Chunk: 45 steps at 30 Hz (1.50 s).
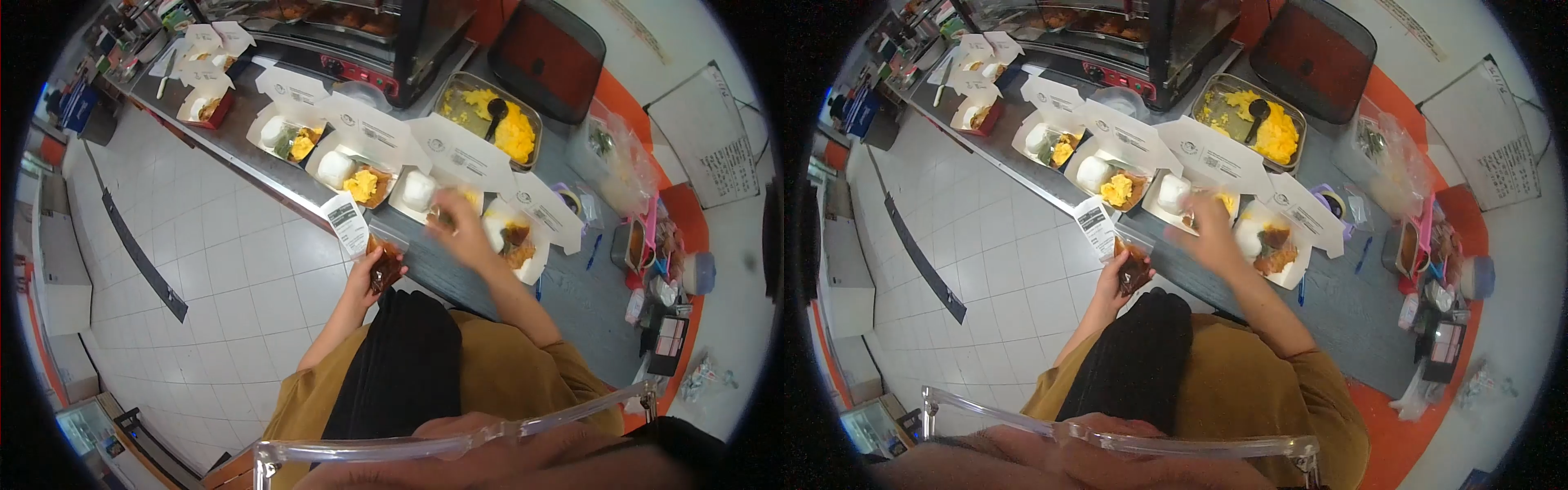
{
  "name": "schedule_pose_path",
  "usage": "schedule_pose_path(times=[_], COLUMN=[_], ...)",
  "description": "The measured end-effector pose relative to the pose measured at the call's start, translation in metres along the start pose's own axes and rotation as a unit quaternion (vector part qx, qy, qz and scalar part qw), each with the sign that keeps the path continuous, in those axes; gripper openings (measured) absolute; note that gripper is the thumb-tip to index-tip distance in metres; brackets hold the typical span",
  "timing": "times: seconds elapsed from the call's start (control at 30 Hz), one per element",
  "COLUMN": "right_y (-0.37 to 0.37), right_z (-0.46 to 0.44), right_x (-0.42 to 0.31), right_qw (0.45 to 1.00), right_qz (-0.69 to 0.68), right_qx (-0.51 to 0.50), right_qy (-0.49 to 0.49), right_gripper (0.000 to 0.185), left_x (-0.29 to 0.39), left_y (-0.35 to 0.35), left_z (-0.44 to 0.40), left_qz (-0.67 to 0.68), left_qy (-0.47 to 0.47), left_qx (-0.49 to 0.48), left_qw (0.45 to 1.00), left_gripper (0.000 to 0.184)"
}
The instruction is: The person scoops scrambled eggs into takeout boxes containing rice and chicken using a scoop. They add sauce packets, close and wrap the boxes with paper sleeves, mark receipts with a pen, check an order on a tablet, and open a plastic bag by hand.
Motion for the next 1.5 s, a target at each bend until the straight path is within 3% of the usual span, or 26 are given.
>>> schedule_pose_path(times=[0.1, 0.13, 0.2, 0.23, 0.33, 0.37, 0.4, 0.43, 0.47, 0.53, 0.6, 0.73, 0.8, 0.87, 0.97, 1.1, 1.17, 1.2, 1.23, 1.27, 1.3, 1.33, 1.37, 1.43, 1.47, 1.5], right_y=[-0.071, -0.082, -0.097, -0.094, -0.092, -0.099, -0.075, -0.051, -0.056, -0.070, -0.133, -0.151, -0.148, -0.140, -0.133, -0.148, -0.138, -0.144, -0.123, -0.103, -0.105, -0.108, -0.124, -0.111, -0.100, -0.088], right_z=[0.015, 0.010, -0.005, -0.018, -0.059, -0.070, -0.085, -0.081, -0.080, -0.057, -0.013, -0.008, -0.017, -0.025, -0.046, -0.113, -0.163, -0.171, -0.175, -0.169, -0.153, -0.117, -0.082, -0.014, 0.015, 0.031], right_x=[-0.035, -0.037, -0.022, -0.028, -0.027, -0.021, -0.017, -0.041, -0.044, -0.082, -0.089, -0.089, -0.084, -0.096, -0.113, -0.118, -0.118, -0.112, -0.112, -0.116, -0.120, -0.121, -0.105, -0.079, -0.054, -0.018], right_qw=[0.960, 0.960, 0.887, 0.895, 0.895, 0.895, 0.985, 0.976, 0.977, 0.985, 0.942, 0.952, 0.929, 0.922, 0.917, 0.923, 0.929, 0.929, 0.981, 0.981, 0.989, 0.961, 0.932, 0.918, 0.883, 0.903], right_qz=[-0.132, -0.134, -0.380, -0.389, -0.361, -0.361, -0.155, 0.063, 0.060, -0.027, -0.151, -0.103, -0.220, -0.222, -0.299, -0.270, -0.338, -0.338, -0.190, -0.031, -0.097, -0.118, -0.034, -0.076, -0.170, -0.241], right_qx=[-0.248, -0.247, -0.221, -0.188, -0.175, -0.182, 0.010, 0.204, 0.203, 0.081, -0.289, -0.283, -0.297, -0.312, -0.262, -0.265, -0.146, -0.142, 0.014, 0.171, -0.113, -0.248, -0.360, -0.374, -0.434, -0.340], right_qy=[-0.003, 0.002, -0.137, -0.108, -0.194, -0.189, -0.082, 0.035, 0.040, 0.151, 0.077, 0.062, -0.022, -0.049, 0.016, -0.070, -0.049, -0.048, 0.023, 0.090, -0.013, -0.009, 0.004, 0.105, -0.051, -0.101], right_gripper=[0.024, 0.024, 0.016, 0.014, 0.029, 0.029, 0.033, 0.037, 0.037, 0.037, 0.027, 0.020, 0.014, 0.013, 0.014, 0.022, 0.034, 0.034, 0.041, 0.049, 0.060, 0.058, 0.050, 0.036, 0.024, 0.016], left_x=[0.009, 0.018, 0.031, 0.040, 0.050, 0.054, 0.058, 0.063, 0.068, 0.072, 0.057, 0.065, 0.075, 0.085, 0.102, 0.127, 0.130, 0.131, 0.128, 0.123, 0.115, 0.105, 0.092, 0.055, 0.029, 0.002], left_y=[0.001, -0.004, -0.006, -0.002, 0.024, 0.033, 0.040, 0.029, 0.017, 0.022, 0.015, 0.035, 0.027, 0.025, 0.046, 0.041, 0.033, 0.029, 0.031, 0.028, 0.020, 0.010, 0.002, -0.014, -0.025, -0.023], left_z=[0.013, 0.017, 0.020, 0.023, 0.026, 0.028, 0.031, 0.036, 0.041, 0.041, 0.041, 0.048, 0.050, 0.051, 0.055, 0.061, 0.065, 0.066, 0.066, 0.067, 0.068, 0.068, 0.066, 0.057, 0.051, 0.043], left_qz=[-0.012, -0.018, -0.034, -0.009, 0.017, 0.014, 0.010, 0.011, 0.013, 0.019, 0.071, 0.012, 0.005, 0.000, -0.001, -0.011, -0.015, -0.017, -0.036, -0.039, -0.052, -0.063, -0.083, -0.058, -0.032, -0.091], left_qy=[-0.009, -0.029, -0.057, -0.078, -0.081, -0.087, -0.091, -0.098, -0.105, -0.115, -0.041, -0.056, -0.091, -0.127, -0.206, -0.286, -0.297, -0.305, -0.298, -0.295, -0.282, -0.267, -0.258, -0.192, -0.129, -0.087], left_qx=[-0.031, -0.039, -0.045, -0.046, -0.087, -0.026, 0.035, 0.037, 0.055, 0.078, -0.056, 0.032, 0.025, 0.019, 0.069, 0.072, 0.058, 0.046, 0.049, 0.044, 0.034, 0.025, 0.020, -0.021, -0.055, -0.064], left_qw=[0.999, 0.999, 0.997, 0.996, 0.993, 0.996, 0.995, 0.994, 0.993, 0.990, 0.995, 0.998, 0.996, 0.992, 0.976, 0.956, 0.953, 0.951, 0.953, 0.954, 0.957, 0.961, 0.962, 0.979, 0.990, 0.990], left_gripper=[0.030, 0.032, 0.035, 0.036, 0.045, 0.049, 0.052, 0.052, 0.052, 0.053, 0.055, 0.053, 0.049, 0.045, 0.034, 0.032, 0.032, 0.033, 0.035, 0.035, 0.037, 0.038, 0.044, 0.046, 0.048, 0.052])
Point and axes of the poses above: each hand's wrist, its own z-axis away from the middle knuckle, its own y-axis out of the back of the hand, x = y × z, the point moved 9 cm from there along -z, towards the middle knuckle, and after that the axes turned 11 degrees about -y, right-handed, at the moved point
